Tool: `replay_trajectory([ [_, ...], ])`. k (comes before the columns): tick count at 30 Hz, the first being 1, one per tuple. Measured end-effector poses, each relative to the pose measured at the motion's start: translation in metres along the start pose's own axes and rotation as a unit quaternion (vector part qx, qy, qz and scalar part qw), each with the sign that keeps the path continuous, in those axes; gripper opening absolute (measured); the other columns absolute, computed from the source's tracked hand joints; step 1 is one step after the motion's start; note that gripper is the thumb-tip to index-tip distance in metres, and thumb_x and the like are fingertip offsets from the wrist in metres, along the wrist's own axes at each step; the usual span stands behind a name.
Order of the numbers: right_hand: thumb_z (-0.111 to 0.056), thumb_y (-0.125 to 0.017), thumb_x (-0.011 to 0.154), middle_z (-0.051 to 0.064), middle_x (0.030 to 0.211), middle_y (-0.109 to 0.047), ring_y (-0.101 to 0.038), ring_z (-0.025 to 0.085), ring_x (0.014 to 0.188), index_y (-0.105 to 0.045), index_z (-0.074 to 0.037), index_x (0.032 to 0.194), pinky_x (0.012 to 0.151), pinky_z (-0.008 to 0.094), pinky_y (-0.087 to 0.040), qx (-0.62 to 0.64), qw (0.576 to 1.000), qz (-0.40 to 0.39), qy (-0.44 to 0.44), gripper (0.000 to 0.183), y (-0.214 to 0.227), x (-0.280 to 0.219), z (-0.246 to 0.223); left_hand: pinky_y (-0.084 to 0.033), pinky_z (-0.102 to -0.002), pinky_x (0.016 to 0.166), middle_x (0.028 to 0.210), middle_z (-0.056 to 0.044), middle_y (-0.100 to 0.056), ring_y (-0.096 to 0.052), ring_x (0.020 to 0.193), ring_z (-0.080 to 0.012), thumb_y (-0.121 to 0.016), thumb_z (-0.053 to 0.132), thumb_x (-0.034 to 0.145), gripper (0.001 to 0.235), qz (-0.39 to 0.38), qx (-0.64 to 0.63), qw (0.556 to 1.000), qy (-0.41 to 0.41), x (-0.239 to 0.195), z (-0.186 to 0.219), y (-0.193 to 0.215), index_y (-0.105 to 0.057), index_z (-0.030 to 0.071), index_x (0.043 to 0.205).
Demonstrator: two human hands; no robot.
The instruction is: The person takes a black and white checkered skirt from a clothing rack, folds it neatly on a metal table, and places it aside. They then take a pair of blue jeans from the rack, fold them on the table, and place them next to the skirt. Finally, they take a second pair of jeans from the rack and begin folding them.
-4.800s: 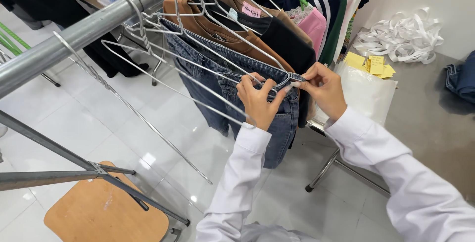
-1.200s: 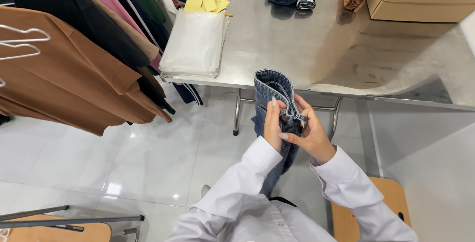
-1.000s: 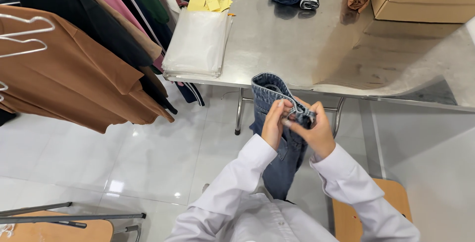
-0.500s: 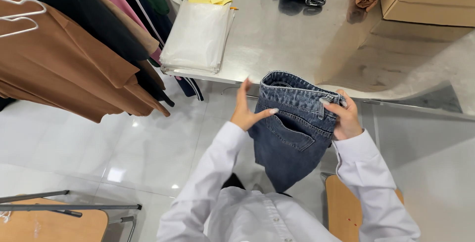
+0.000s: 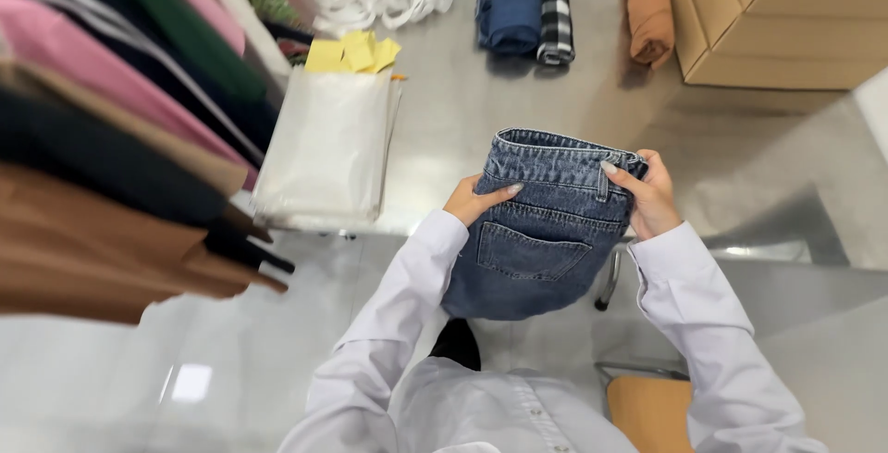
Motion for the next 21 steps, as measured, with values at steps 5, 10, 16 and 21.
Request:
replay_trajectory([
  [5, -0.015, -0.078, 0.089, 0.006, 0.124, -0.056, -0.059, 0.018, 0.111, -0.04, -0.012, 0.136, 0.093, 0.037, -0.054, -0.115, 0.992, -0.054, 0.008, 0.06, 0.008, 0.075, 0.04, -0.052, -0.035, 0.09, 0.101, -0.008, -0.076, -0.069, 0.102, -0.0221, -0.094, 0.045, 0.071, 0.056, 0.002, -0.016, 1.0, 0.006, 0.079, -0.003, 0.018, -0.074, 0.014, 0.114],
  [10, -0.015, -0.093, 0.07, 0.009, 0.113, -0.067, -0.063, 0.019, 0.103, -0.06, -0.003, 0.124, 0.085, 0.039, -0.056, -0.207, 0.974, -0.064, -0.071, 0.064, -0.032, 0.093, 0.067, -0.051, -0.029, 0.082, 0.091, -0.003, -0.074, -0.066, 0.091, -0.0152, -0.096, 0.042, 0.068, 0.054, 0.009, -0.021, 0.999, 0.024, 0.138, -0.004, 0.033, -0.073, 0.015, 0.109],
  [16, -0.023, -0.095, 0.075, 0.012, 0.1, -0.073, -0.07, 0.021, 0.094, -0.07, -0.006, 0.115, 0.078, 0.038, -0.056, -0.261, 0.964, 0.015, -0.044, 0.05, -0.031, 0.148, 0.07, -0.052, -0.04, 0.095, 0.11, -0.014, -0.073, -0.068, 0.11, -0.0302, -0.09, 0.056, 0.069, 0.069, 0.011, 0.088, 0.993, 0.072, 0.205, -0.015, 0.06, -0.065, 0.01, 0.114],
  [21, -0.02, -0.092, 0.08, 0.012, 0.103, -0.073, -0.069, 0.02, 0.099, -0.07, -0.008, 0.117, 0.084, 0.037, -0.056, -0.266, 0.96, -0.003, 0.084, 0.045, -0.071, 0.207, 0.021, -0.051, -0.044, 0.102, 0.119, -0.018, -0.071, -0.065, 0.12, -0.0347, -0.083, 0.065, 0.073, 0.073, 0.047, 0.151, 0.987, 0.032, 0.248, 0.036, 0.09, -0.062, 0.012, 0.12],
])
Point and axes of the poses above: each hand's wrist, its own x-axis towards the middle knuckle, its own y-axis out of the back of the hand, z = x × y, the point moved 9 cm from there along x, towards the middle knuckle
